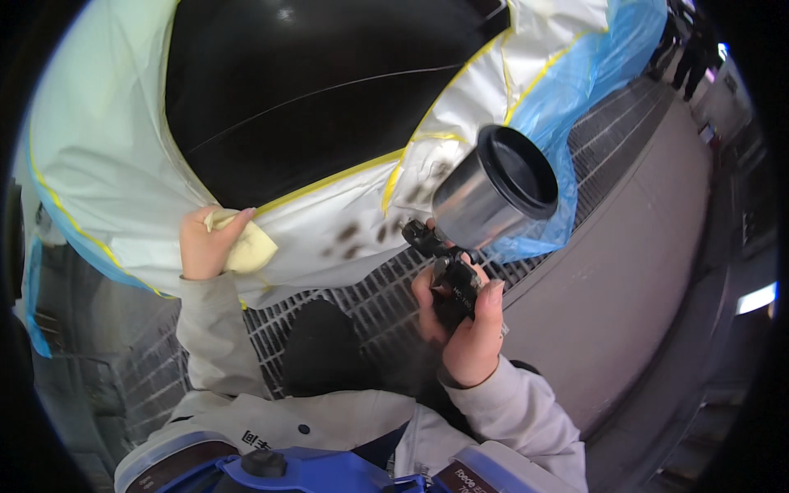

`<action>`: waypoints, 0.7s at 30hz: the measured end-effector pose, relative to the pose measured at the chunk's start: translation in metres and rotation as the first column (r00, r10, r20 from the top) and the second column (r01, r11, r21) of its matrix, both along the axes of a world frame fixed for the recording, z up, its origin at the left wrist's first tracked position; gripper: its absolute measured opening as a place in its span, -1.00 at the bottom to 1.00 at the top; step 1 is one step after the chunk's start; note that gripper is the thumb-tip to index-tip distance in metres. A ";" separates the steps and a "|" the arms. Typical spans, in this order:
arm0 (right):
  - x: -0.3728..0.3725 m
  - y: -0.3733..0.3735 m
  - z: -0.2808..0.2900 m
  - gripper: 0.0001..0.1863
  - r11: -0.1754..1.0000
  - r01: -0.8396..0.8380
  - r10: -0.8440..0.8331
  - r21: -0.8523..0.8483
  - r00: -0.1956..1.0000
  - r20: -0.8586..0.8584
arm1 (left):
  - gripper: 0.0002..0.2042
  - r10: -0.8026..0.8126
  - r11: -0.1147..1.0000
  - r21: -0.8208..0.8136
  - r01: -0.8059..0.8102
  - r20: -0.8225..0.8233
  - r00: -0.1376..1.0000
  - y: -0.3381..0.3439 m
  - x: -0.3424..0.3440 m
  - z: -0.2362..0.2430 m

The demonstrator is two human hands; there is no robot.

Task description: The person uses a spray gun to apply black paint to a car panel while holding a cloth in the other hand. The person repeatedly wipes the painted surface with the cloth between spray passes.

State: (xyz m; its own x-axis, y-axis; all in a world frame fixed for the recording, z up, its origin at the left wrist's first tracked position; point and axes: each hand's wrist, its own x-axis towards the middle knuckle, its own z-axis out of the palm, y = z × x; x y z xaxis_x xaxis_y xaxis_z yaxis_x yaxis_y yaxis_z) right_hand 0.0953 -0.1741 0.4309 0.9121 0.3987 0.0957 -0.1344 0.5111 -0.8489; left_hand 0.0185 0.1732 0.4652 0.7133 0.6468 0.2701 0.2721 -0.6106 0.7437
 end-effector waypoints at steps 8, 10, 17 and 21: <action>-0.008 0.005 -0.009 0.02 0.985 0.141 -0.118 0.102 0.972 -0.204 | -0.69 -0.044 0.998 -0.036 0.045 0.026 0.999 0.007 -0.004 -0.003; -0.007 0.007 -0.008 0.13 0.978 0.192 -0.170 0.083 0.961 -0.219 | -0.69 -0.051 0.997 -0.052 0.053 0.048 0.998 0.008 -0.005 -0.004; -0.010 0.014 -0.001 0.16 0.995 0.096 -0.095 -0.001 0.993 -0.065 | -0.71 -0.079 0.997 0.001 0.079 0.070 0.994 0.012 -0.006 -0.007; -0.011 0.016 -0.002 0.17 0.995 0.101 -0.102 -0.008 0.992 -0.070 | -0.72 -0.083 0.997 0.009 0.082 0.079 0.993 0.013 -0.006 -0.008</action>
State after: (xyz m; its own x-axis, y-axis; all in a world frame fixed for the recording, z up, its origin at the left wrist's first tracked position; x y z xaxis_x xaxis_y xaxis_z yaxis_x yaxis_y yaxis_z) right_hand 0.0839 -0.1576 0.4287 0.9523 0.3039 0.0287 -0.1410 0.5211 -0.8417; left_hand 0.0130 0.1857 0.4567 0.7405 0.5849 0.3311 0.1611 -0.6326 0.7575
